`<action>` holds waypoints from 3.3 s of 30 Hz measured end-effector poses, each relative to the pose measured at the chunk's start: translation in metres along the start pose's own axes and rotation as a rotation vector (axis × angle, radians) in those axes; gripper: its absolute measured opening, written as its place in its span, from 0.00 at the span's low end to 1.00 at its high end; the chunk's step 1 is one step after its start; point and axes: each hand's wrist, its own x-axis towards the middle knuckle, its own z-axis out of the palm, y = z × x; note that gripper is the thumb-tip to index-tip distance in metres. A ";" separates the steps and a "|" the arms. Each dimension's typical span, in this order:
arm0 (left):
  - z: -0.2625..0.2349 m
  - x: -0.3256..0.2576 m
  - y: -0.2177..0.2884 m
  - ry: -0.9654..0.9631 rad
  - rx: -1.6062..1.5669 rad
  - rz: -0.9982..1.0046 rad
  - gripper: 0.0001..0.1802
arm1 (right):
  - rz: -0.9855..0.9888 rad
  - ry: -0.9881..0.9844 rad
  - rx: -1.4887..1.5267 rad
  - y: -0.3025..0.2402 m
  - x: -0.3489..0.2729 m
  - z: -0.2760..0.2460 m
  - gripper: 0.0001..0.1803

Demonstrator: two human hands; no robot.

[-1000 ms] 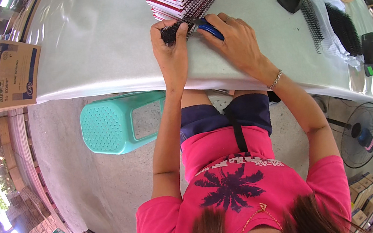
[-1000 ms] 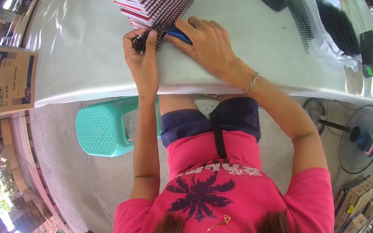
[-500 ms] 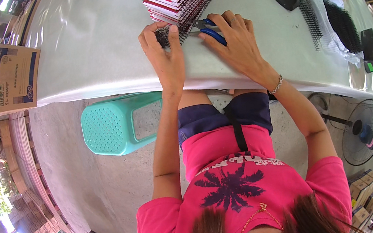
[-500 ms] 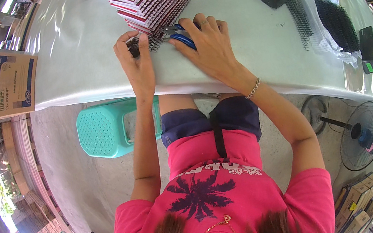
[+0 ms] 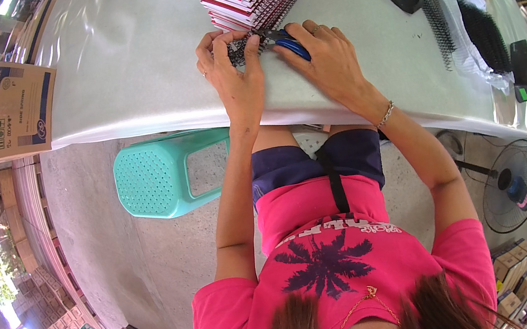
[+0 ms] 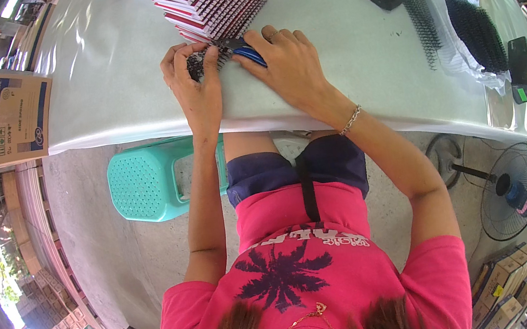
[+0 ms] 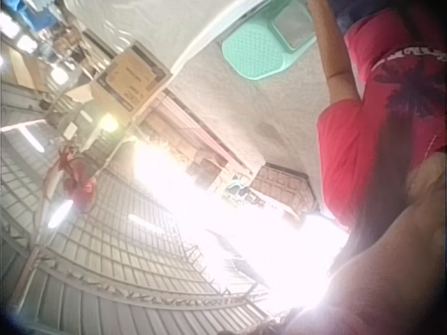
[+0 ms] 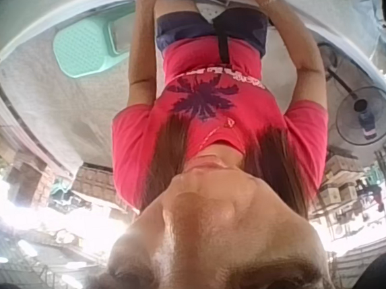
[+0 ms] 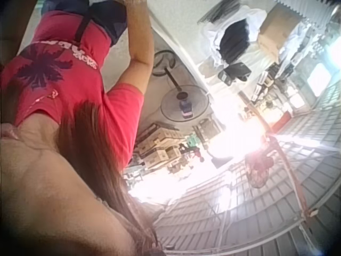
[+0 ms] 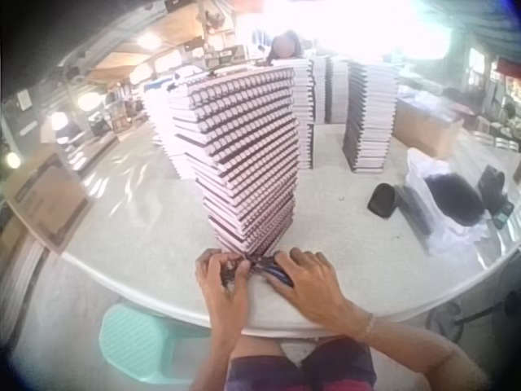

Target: The person trims the excess wire from spiral-bound notebooks using a pair of snips.

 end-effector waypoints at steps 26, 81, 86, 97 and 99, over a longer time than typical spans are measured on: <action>0.001 -0.005 -0.001 -0.017 0.157 -0.036 0.14 | -0.038 0.002 -0.085 0.005 -0.006 -0.003 0.24; -0.001 -0.008 -0.003 0.033 0.296 0.008 0.10 | -0.033 -0.046 -0.175 0.005 -0.012 -0.011 0.22; -0.003 -0.010 -0.001 -0.002 0.364 0.028 0.11 | -0.034 -0.079 -0.143 0.005 -0.010 -0.010 0.24; -0.003 -0.010 -0.001 -0.015 0.384 0.039 0.12 | -0.076 -0.059 -0.158 0.003 -0.004 -0.004 0.22; -0.002 -0.010 -0.003 -0.013 0.360 0.056 0.13 | -0.098 -0.026 -0.175 0.002 -0.003 -0.002 0.20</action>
